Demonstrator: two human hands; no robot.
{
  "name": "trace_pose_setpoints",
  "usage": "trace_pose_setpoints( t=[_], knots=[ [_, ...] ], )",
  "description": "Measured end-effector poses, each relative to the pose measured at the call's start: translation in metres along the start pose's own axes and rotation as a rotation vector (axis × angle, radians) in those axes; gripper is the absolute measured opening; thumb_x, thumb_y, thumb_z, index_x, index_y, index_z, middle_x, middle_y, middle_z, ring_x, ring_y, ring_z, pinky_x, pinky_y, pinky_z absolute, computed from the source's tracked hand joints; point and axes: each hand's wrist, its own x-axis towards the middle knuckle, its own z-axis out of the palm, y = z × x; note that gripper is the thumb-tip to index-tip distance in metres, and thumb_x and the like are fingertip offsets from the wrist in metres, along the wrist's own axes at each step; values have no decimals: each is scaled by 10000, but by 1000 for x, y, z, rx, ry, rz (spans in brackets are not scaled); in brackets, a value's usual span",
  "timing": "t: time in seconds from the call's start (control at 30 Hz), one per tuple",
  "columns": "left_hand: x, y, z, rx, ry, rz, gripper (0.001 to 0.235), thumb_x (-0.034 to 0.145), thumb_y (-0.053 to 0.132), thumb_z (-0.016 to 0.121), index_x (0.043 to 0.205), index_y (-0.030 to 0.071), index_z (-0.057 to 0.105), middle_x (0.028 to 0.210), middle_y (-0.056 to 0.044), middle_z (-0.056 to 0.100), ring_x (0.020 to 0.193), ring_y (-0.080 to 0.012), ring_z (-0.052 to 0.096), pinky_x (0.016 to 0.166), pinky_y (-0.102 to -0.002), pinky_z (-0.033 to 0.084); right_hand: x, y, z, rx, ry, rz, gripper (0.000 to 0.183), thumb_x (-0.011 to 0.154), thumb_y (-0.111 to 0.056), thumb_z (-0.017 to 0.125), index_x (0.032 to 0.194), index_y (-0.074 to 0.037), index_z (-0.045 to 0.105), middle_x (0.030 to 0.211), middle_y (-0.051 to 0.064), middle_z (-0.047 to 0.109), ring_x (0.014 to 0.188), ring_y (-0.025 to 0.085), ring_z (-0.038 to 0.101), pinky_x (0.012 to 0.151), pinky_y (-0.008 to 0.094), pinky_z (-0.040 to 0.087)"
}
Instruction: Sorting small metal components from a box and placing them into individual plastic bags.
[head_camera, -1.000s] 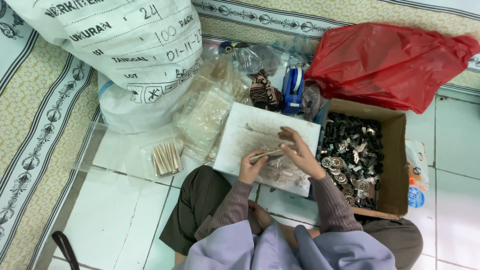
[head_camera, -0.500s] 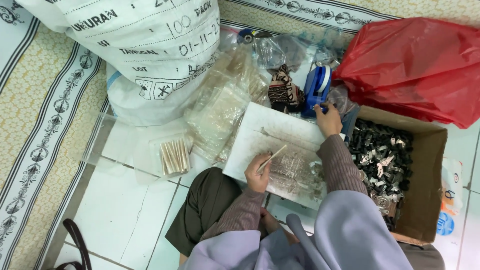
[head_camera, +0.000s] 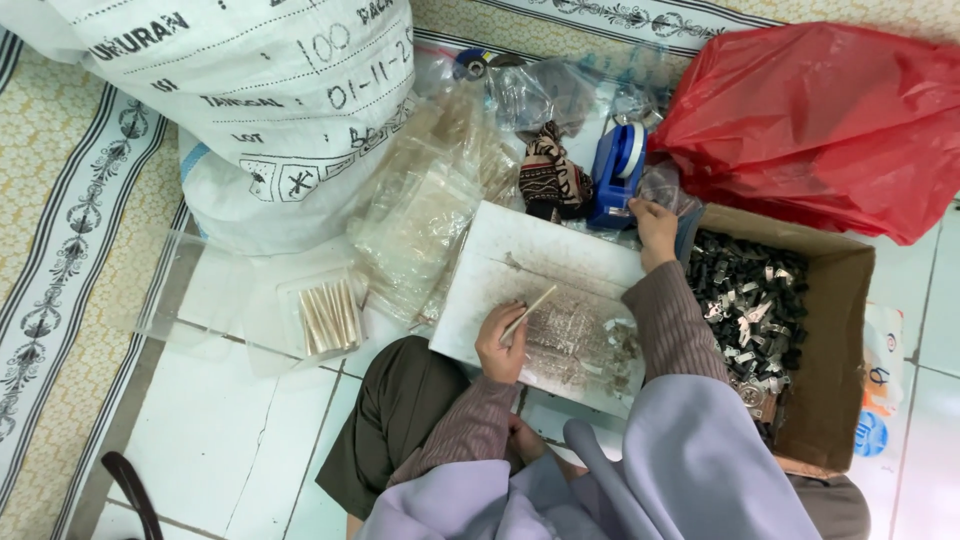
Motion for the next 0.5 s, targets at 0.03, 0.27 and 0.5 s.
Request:
trace_pose_setpoints(
  t=[0.03,0.27,0.5],
  knots=[
    [-1,-2,1,-6,0,0,122,902,52,746,1018,74,775,1021,-87,787,996,-284,742,936,-426,579,-2,0,-1,-1,6,-2,379,1007,-367,699,1256,-81,707,1349,189,638,1342,400,519,1067,537,401],
    [-7,-14,3,-42,44,-81,114,899,46,746,1010,73,759,986,-74,778,958,-269,744,885,-413,596,-6,5,-6,-24,-16,-21,394,1003,-348,709,1230,-26,707,1415,224,577,1395,396,462,1115,564,359],
    [-7,-13,3,-26,55,-94,89,906,62,747,992,81,751,975,-63,773,937,-253,739,873,-387,584,7,21,-12,-53,-59,8,317,954,-304,751,1142,-49,748,1212,177,670,1226,313,587,971,499,475]
  ],
)
